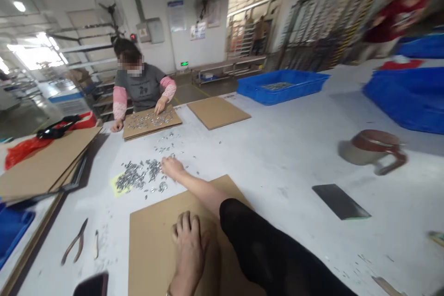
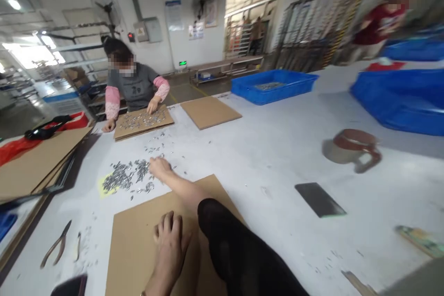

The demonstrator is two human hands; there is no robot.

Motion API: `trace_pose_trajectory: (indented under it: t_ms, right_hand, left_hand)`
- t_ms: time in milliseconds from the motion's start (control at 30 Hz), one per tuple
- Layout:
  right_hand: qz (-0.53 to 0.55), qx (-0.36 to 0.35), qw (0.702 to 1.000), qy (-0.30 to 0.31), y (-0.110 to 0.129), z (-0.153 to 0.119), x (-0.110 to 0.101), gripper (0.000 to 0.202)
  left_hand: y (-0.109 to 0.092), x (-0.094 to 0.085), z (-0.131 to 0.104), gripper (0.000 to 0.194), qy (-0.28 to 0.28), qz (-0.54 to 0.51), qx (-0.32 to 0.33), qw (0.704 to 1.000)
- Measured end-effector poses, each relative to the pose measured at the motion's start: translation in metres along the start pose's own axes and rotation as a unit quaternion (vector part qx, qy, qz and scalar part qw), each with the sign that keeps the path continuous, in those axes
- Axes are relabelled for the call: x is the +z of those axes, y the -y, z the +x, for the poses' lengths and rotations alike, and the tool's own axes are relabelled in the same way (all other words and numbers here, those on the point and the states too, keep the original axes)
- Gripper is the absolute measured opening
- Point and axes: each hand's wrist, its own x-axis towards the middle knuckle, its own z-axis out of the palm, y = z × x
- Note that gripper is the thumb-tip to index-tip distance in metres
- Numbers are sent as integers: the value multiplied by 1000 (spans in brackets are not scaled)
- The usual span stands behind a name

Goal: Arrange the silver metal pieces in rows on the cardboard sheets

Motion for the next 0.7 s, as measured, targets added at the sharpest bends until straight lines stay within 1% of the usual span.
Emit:
trace_pose_trajectory:
  t_ms: [100, 167, 233, 300, 367, 400, 433, 500, 600, 633, 667, 700]
  right_hand:
    - [101, 89, 991, 4, -14, 5, -4, 8]
    - [169, 139, 976, 14, -23, 6, -10, 8]
    - [235, 185, 954, 29, -31, 2, -20, 15]
    - [294, 219, 929, 47, -35, -7, -33, 18]
    - [342, 243, 905, 69, -36, -23, -46, 16]
    - [361, 252, 894, 81, -36, -33, -52, 14]
    - [377, 260, 884, 95, -35, -45, -57, 13]
    - [401, 270, 867, 123, -32, -70, -63, 11]
    - [422, 266, 852, 160, -23, -112, -63, 12]
    - [424, 247, 854, 175, -20, -125, -63, 12]
    - [418, 216, 862, 189, -18, -138, -62, 12]
    - [401, 172, 877, 201, -16, -149, -62, 12]
  left_hand:
    - [-6, -10, -2, 36, 23, 5, 5, 1000]
    - [-11, -15, -1, 35, 37, 6, 1, 999]
    - [-16, -17, 1, 33, 43, -8, -7, 999]
    - [-21, -17, 7, 27, 42, -46, -22, 998]
    - [-23, -16, 15, 22, 23, -123, -53, 991]
    - [-22, -15, 20, 21, 18, -141, -60, 988]
    - [-19, -15, 24, 19, 14, -153, -65, 986]
    - [-7, -17, 31, 17, 4, -181, -81, 980]
    - [24, -27, 34, 25, -35, -211, -123, 969]
    - [36, -31, 32, 27, -50, -215, -137, 966]
    - [46, -35, 29, 27, -62, -218, -147, 963]
    - [54, -39, 24, 26, -72, -219, -154, 961]
